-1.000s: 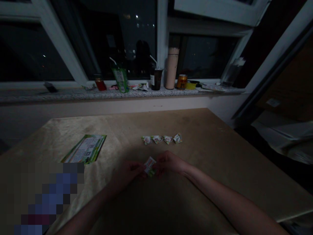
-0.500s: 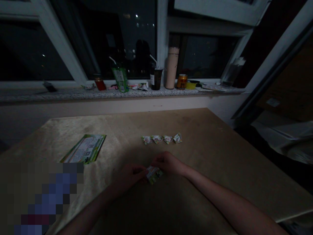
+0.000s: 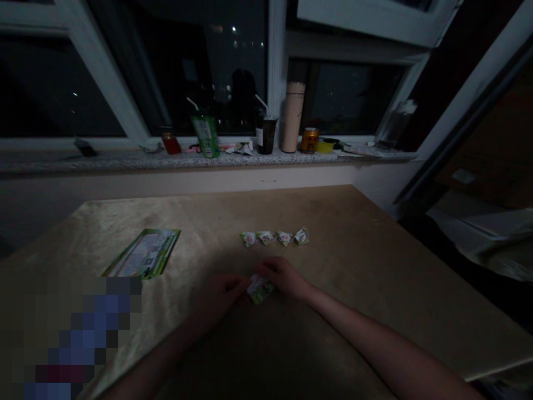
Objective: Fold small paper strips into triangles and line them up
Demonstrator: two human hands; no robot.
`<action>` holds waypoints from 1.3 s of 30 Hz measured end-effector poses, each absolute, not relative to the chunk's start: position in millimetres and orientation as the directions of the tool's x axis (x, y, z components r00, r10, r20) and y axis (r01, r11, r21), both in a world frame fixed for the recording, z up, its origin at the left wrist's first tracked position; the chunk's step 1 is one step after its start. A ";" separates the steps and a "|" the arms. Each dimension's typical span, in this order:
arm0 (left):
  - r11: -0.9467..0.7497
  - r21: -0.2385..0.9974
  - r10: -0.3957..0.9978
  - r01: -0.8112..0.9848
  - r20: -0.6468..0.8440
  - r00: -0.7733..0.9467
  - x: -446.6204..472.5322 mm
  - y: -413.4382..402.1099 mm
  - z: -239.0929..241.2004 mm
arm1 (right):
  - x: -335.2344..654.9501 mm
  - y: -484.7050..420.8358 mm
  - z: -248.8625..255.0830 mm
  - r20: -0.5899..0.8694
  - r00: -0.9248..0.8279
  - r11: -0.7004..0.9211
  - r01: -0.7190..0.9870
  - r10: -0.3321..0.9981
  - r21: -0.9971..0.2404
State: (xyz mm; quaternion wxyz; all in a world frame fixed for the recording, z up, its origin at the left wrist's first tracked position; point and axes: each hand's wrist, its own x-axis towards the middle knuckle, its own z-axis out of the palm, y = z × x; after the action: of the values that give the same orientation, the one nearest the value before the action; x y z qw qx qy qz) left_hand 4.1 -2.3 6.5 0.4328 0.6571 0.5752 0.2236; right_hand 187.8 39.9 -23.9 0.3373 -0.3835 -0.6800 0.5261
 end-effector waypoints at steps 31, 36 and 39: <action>0.069 0.866 0.967 0.495 -0.180 0.180 0.3 1.3 7.1 | 198.3 44.8 -21.2 -0.137 -0.594 -0.136 0.047 0.793 -0.990; 0.043 0.876 0.965 0.480 -0.161 0.206 -4.1 7.3 -0.9 | 197.9 45.8 -26.3 -0.137 -0.608 -0.110 0.082 0.782 -0.991; 0.028 0.896 0.962 0.444 -0.145 0.233 -4.8 7.8 -2.7 | 197.7 44.2 -26.5 -0.115 -0.620 -0.027 0.149 0.776 -0.988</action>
State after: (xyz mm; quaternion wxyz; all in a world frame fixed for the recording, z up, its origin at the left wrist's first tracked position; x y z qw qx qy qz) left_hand -4.8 7.8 -2.7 0.4584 0.6374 0.5512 0.2825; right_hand 197.7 44.2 -26.5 0.2517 -0.3556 -0.6504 0.6222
